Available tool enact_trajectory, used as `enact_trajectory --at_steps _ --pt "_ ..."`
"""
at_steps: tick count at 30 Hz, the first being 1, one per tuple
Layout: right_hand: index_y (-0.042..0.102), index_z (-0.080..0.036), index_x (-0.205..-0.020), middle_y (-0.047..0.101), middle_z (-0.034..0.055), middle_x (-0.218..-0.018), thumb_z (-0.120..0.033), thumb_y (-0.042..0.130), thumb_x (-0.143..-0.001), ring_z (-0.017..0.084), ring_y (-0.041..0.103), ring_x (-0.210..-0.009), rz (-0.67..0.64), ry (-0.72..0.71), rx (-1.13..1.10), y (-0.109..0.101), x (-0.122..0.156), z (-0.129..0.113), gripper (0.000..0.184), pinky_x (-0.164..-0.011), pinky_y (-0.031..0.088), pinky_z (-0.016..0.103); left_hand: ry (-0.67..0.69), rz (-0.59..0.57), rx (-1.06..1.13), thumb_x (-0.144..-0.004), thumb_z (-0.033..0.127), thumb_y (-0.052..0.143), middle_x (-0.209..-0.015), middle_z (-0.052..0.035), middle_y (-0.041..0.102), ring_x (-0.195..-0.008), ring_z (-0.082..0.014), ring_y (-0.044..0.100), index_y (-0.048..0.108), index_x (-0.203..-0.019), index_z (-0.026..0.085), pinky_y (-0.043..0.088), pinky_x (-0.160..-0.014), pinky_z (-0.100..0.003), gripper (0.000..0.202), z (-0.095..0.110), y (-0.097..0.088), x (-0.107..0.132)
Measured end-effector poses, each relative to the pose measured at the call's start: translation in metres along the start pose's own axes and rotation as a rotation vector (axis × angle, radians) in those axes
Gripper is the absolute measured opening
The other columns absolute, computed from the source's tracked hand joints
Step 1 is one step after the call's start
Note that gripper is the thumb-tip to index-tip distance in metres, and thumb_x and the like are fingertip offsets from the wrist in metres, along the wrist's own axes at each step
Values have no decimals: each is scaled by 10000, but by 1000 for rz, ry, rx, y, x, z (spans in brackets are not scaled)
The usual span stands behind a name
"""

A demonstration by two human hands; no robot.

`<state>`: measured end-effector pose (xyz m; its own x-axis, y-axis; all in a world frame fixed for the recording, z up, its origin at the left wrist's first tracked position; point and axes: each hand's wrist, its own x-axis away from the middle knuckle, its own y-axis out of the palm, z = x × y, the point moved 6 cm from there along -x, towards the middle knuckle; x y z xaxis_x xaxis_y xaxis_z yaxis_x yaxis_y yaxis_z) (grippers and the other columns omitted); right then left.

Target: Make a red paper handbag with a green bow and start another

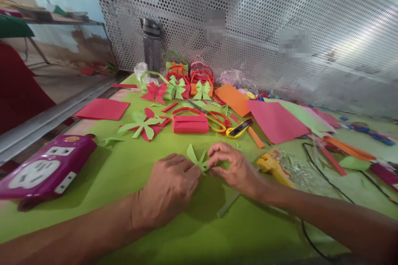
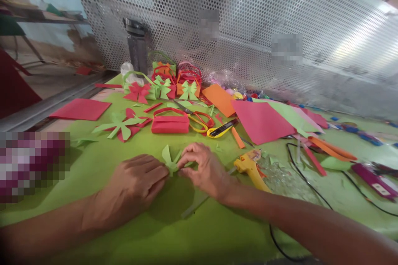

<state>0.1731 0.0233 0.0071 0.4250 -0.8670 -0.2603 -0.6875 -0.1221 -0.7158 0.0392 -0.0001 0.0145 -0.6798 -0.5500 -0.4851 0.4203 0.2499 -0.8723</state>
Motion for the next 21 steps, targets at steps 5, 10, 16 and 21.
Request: enact_trajectory --at_steps 5,10,16,21 --pt "633 -197 -776 602 61 -1041 -181 622 -813 203 559 -1024 -45 86 34 2 0 7 42 -904 406 416 69 5 11 -884 117 459 -625 -48 584 -599 -198 566 591 -653 155 490 -555 -348 268 11 0 6" --pt "618 -178 -726 568 108 -1178 -171 595 -800 255 481 -1185 -96 187 120 4 -4 4 77 -970 334 482 124 -29 -23 -832 234 628 -630 -71 593 -710 -263 616 615 -656 131 552 -623 -421 205 21 2 10" --pt "612 -188 -610 531 106 -1294 -173 603 -747 283 390 -1285 -187 323 215 6 -11 1 138 -1028 245 527 9 -240 24 -775 330 706 -789 -85 639 -812 -273 610 664 -766 123 570 -712 -440 212 18 10 10" --pt "601 -186 -576 514 94 -1343 -130 590 -730 311 330 -1330 -232 356 338 9 -12 -1 163 -1049 186 579 -36 -365 72 -816 302 660 -894 -120 629 -919 -312 585 667 -871 91 580 -717 -458 218 18 14 11"
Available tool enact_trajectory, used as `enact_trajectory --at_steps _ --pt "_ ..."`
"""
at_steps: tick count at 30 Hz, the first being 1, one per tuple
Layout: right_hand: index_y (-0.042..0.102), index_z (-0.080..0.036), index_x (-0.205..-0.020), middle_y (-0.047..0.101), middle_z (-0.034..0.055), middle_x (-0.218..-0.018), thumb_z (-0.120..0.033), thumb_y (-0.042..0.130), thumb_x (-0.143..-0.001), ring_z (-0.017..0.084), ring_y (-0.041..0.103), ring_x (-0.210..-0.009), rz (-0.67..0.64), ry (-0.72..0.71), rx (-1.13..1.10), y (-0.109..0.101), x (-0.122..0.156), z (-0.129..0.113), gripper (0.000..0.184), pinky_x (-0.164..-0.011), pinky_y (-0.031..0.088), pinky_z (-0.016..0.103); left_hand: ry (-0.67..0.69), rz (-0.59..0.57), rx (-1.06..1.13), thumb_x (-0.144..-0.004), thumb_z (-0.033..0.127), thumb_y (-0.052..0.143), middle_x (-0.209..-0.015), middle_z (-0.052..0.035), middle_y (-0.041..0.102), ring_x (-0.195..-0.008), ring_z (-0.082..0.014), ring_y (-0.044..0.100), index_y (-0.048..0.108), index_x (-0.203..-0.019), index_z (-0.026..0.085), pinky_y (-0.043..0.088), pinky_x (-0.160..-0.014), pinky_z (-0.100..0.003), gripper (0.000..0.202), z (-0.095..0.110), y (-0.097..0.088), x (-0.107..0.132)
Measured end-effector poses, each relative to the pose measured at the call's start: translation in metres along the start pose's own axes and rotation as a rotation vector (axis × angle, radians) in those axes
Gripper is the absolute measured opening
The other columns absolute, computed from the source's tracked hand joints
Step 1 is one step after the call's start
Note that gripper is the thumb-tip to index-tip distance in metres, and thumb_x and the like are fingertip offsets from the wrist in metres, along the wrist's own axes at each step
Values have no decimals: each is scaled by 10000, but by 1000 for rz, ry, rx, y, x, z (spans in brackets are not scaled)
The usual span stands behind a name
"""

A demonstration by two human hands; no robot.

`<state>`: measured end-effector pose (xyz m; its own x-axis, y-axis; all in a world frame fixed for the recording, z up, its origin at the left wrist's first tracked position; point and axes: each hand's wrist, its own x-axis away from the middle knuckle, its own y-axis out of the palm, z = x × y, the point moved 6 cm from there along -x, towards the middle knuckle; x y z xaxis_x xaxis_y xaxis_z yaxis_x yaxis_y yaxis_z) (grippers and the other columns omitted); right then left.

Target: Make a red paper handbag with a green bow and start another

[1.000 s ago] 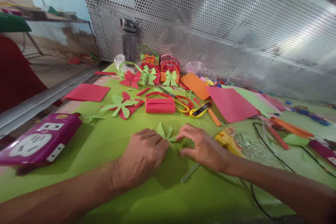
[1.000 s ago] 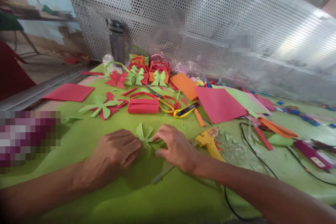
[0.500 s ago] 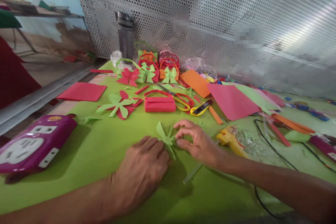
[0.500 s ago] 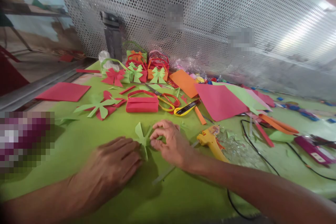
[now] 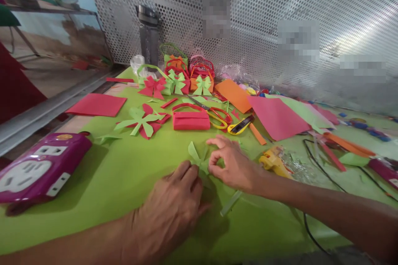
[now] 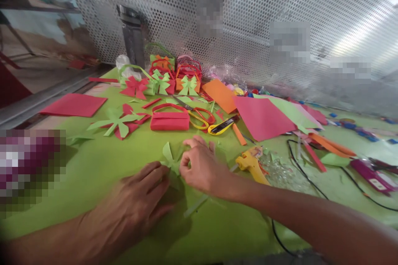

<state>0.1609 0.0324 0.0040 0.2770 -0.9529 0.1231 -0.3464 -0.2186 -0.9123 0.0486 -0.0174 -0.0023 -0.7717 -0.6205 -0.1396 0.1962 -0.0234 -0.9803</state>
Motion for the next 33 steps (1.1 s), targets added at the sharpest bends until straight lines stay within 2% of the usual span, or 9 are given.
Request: enact_trajectory --at_steps 9,18,25,33 --pt "621 -181 -589 482 86 -1389 -107 562 -739 324 297 -1348 -27 57 102 0 0 -6 177 -1057 178 617 -38 -75 60 -845 324 621 -986 -146 607 -1007 -334 545 655 -927 90 577 -734 -473 250 0 4 2" --pt "635 -172 -616 482 103 -1385 -107 539 -728 351 304 -1341 33 0 158 6 1 -5 161 -1029 219 635 -81 -80 74 -832 404 622 -991 -108 593 -975 -301 537 629 -1012 114 544 -791 -469 341 -3 2 1" --pt "633 -175 -609 494 100 -1372 -113 543 -739 341 323 -1332 36 2 156 5 1 -6 169 -1026 206 656 -121 -53 162 -852 416 586 -1052 -102 556 -1009 -294 503 581 -1114 138 515 -815 -468 383 -6 2 3" --pt "635 -177 -603 496 110 -1369 -108 543 -744 350 325 -1328 33 5 130 4 1 -8 183 -1020 192 660 -131 -41 162 -839 444 588 -1016 -113 536 -962 -296 486 578 -1128 88 479 -830 -501 459 -9 3 -1"
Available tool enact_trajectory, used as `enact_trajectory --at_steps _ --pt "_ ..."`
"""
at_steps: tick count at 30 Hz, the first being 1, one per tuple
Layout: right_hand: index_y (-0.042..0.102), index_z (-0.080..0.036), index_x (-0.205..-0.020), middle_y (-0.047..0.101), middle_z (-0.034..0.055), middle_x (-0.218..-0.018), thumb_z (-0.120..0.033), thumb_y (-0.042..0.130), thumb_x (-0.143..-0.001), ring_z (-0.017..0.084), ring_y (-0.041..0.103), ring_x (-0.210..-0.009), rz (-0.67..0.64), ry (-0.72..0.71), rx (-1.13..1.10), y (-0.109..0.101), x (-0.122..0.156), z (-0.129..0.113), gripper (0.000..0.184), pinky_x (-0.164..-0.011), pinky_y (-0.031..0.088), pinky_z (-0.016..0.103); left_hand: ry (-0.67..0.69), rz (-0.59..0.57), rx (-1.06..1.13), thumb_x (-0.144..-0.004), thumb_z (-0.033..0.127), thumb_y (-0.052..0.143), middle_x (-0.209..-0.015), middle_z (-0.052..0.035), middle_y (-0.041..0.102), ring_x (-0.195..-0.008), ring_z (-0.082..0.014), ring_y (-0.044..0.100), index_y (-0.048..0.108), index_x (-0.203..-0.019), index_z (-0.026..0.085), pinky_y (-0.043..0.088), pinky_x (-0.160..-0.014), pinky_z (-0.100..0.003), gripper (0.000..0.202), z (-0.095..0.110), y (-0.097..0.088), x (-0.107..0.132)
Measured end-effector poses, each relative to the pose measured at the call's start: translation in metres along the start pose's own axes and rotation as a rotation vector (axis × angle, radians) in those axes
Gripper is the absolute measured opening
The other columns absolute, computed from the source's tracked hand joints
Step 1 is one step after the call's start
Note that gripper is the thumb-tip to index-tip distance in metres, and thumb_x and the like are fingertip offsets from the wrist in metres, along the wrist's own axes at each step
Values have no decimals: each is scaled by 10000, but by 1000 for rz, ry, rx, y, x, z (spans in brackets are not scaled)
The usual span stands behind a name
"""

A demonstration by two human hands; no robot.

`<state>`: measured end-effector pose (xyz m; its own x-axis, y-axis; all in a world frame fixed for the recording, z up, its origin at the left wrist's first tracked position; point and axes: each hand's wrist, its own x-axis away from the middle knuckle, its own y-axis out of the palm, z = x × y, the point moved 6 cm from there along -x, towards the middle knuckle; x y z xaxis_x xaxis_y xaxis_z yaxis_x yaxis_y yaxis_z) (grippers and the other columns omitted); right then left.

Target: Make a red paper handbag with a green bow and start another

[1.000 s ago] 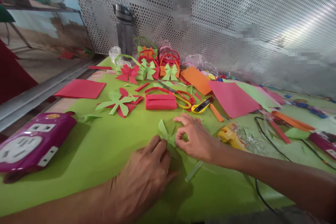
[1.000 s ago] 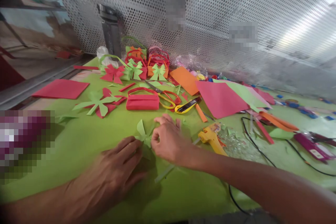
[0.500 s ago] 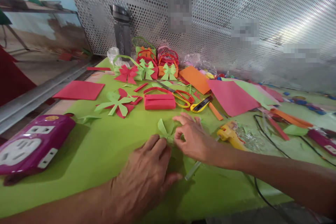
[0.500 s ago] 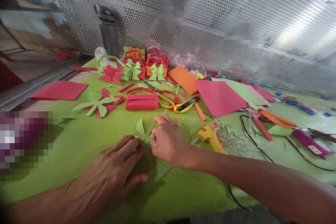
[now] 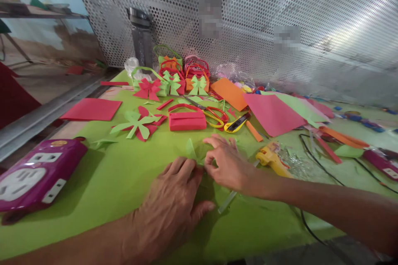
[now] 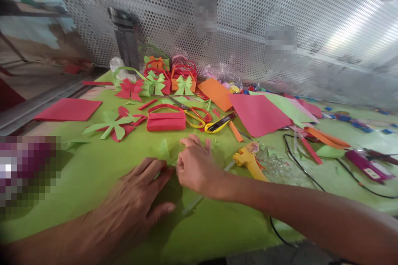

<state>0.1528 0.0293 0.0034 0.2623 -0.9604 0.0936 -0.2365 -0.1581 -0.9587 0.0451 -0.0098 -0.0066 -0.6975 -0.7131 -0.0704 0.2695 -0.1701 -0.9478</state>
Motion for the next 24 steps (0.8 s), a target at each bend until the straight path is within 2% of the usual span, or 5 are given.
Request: enact_trajectory --at_steps 4,6,10,19,24 --pt "657 -179 -655 602 108 -1225 -205 555 -798 275 530 -1143 76 -41 -139 -26 -1 11 178 -997 314 504 -7 10 -27 -832 451 592 -1038 -106 539 -969 -295 483 595 -1078 122 487 -818 -494 411 -1 2 -1" --pt "658 -171 -708 679 72 -979 -227 521 -825 194 615 -889 132 -70 -192 -41 -2 22 188 -832 427 347 -7 25 -41 -833 435 594 -1055 -101 539 -977 -293 482 596 -1063 140 488 -818 -490 374 0 0 0" --pt "632 -159 -682 565 -14 -580 -229 491 -802 121 505 -553 -35 22 -171 -34 -8 50 198 -521 335 246 -8 25 -20 -842 371 599 -1045 -87 541 -969 -277 488 588 -1058 149 490 -810 -472 310 1 -4 1" --pt "555 -172 -636 537 -30 -587 -200 645 -644 103 457 -538 -161 -42 -162 -15 -20 37 94 -486 298 226 8 28 -14 -847 368 601 -1038 -95 540 -951 -282 484 580 -1062 132 480 -809 -486 319 1 -3 2" --pt "566 -162 -770 556 -26 -607 -279 601 -757 112 552 -548 -248 53 -575 -8 -20 42 123 -495 374 210 17 25 -10 -846 365 600 -1031 -102 543 -957 -291 486 588 -1060 124 479 -812 -499 323 1 -3 2"
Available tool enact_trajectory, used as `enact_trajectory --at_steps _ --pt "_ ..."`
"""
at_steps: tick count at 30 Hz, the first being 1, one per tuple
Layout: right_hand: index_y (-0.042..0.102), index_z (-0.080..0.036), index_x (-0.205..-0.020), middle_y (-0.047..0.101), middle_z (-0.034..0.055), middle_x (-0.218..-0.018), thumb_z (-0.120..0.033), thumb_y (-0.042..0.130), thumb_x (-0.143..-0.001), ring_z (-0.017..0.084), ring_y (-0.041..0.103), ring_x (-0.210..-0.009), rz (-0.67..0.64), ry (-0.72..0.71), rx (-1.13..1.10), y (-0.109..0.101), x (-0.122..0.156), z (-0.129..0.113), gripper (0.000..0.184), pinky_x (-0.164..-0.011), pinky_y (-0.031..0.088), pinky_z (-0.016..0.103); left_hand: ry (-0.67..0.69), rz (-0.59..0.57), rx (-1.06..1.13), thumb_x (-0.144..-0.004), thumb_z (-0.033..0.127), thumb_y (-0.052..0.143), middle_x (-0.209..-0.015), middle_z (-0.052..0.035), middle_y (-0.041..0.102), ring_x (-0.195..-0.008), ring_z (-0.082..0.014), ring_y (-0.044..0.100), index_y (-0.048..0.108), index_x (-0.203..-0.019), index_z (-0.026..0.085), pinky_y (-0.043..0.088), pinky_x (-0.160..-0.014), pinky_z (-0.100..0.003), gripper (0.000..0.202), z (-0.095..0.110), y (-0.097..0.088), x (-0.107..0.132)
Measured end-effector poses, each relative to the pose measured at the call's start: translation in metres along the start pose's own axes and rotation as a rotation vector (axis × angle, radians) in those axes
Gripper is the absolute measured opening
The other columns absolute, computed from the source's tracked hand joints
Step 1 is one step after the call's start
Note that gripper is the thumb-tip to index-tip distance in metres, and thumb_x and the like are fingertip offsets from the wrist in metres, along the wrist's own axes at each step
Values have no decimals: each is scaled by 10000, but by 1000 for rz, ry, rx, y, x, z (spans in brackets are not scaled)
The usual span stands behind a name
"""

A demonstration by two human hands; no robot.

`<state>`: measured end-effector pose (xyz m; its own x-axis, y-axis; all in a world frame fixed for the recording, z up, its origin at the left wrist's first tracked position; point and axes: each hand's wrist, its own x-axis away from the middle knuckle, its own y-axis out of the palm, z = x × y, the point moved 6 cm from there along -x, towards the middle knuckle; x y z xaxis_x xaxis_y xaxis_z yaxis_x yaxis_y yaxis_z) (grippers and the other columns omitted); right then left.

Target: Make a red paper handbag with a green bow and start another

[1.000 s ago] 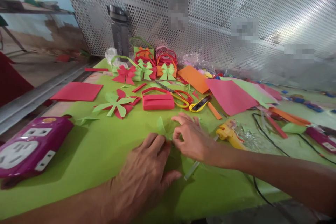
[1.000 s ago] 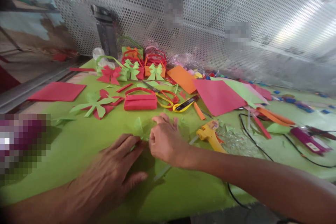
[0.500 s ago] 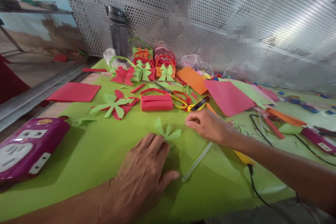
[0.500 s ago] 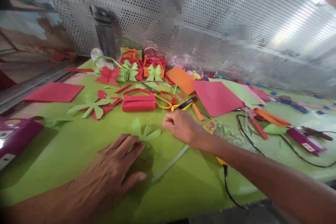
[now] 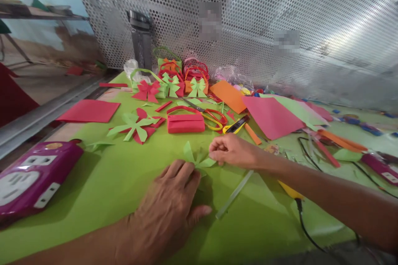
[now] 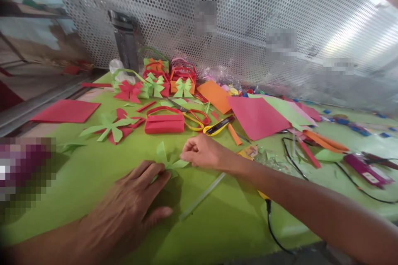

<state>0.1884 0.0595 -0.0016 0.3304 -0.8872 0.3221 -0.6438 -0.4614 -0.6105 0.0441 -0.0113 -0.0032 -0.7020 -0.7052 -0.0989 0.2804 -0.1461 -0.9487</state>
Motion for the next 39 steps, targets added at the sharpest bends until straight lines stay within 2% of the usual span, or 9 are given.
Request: enact_trajectory --at_steps 3,6,15,19,25,27,30,34,39 --pt "580 -151 -909 592 -3 -680 -358 521 -850 116 609 -574 -98 -5 -273 5 -1 5 224 -509 420 213 1 -4 -26 -834 367 618 -1023 -104 551 -957 -297 490 600 -1042 123 484 -805 -500 321 1 0 -1" --pt "597 -157 -923 615 -8 -706 -318 535 -850 88 607 -564 -194 0 -388 9 -4 7 188 -516 431 196 -4 -4 -47 -818 358 638 -1028 -98 557 -969 -299 491 607 -1035 136 487 -810 -496 312 1 -1 -1" --pt "672 -151 -957 651 -35 -612 -208 629 -756 66 591 -483 -535 -45 -323 15 -22 6 213 -487 457 173 -10 31 -15 -791 314 653 -1041 -87 555 -956 -278 489 592 -1039 153 480 -816 -476 302 -1 2 0" --pt "663 -135 -818 648 -37 -599 -235 679 -727 53 572 -452 -578 -35 -324 17 -27 4 136 -443 440 149 -9 41 -10 -796 329 648 -1048 -81 552 -963 -272 485 585 -1035 172 476 -817 -459 292 -1 3 1" --pt "677 -148 -988 669 -43 -635 -172 652 -728 38 551 -435 -702 -79 -254 22 -26 -4 263 -451 446 145 -2 36 0 -788 329 665 -1028 -82 554 -945 -272 487 584 -1023 167 474 -802 -456 297 -1 1 0" --pt "682 -139 -940 665 -44 -615 -174 661 -713 40 544 -422 -742 -70 -247 24 -27 -5 230 -436 434 144 -5 33 1 -779 319 672 -1026 -80 554 -945 -273 486 582 -1022 164 477 -796 -456 303 -1 2 0" --pt "662 -133 -817 655 -45 -577 -191 675 -695 46 550 -419 -750 -43 -266 26 -32 -6 136 -425 423 141 -5 46 0 -770 318 672 -1041 -76 551 -953 -271 486 581 -1012 178 478 -801 -454 294 -2 3 0" --pt "640 -135 -803 660 -36 -586 -283 686 -725 50 571 -438 -724 -27 -281 26 -34 -8 173 -440 439 147 0 55 -11 -760 306 680 -1046 -78 553 -960 -275 487 576 -1025 179 479 -807 -458 312 -2 2 0" --pt "613 -140 -733 638 -50 -547 -283 694 -715 47 553 -418 -606 34 -264 24 -33 -7 165 -431 438 151 -6 17 -9 -754 277 683 -1052 -89 556 -965 -282 488 582 -1010 159 486 -808 -462 299 -1 0 -2"
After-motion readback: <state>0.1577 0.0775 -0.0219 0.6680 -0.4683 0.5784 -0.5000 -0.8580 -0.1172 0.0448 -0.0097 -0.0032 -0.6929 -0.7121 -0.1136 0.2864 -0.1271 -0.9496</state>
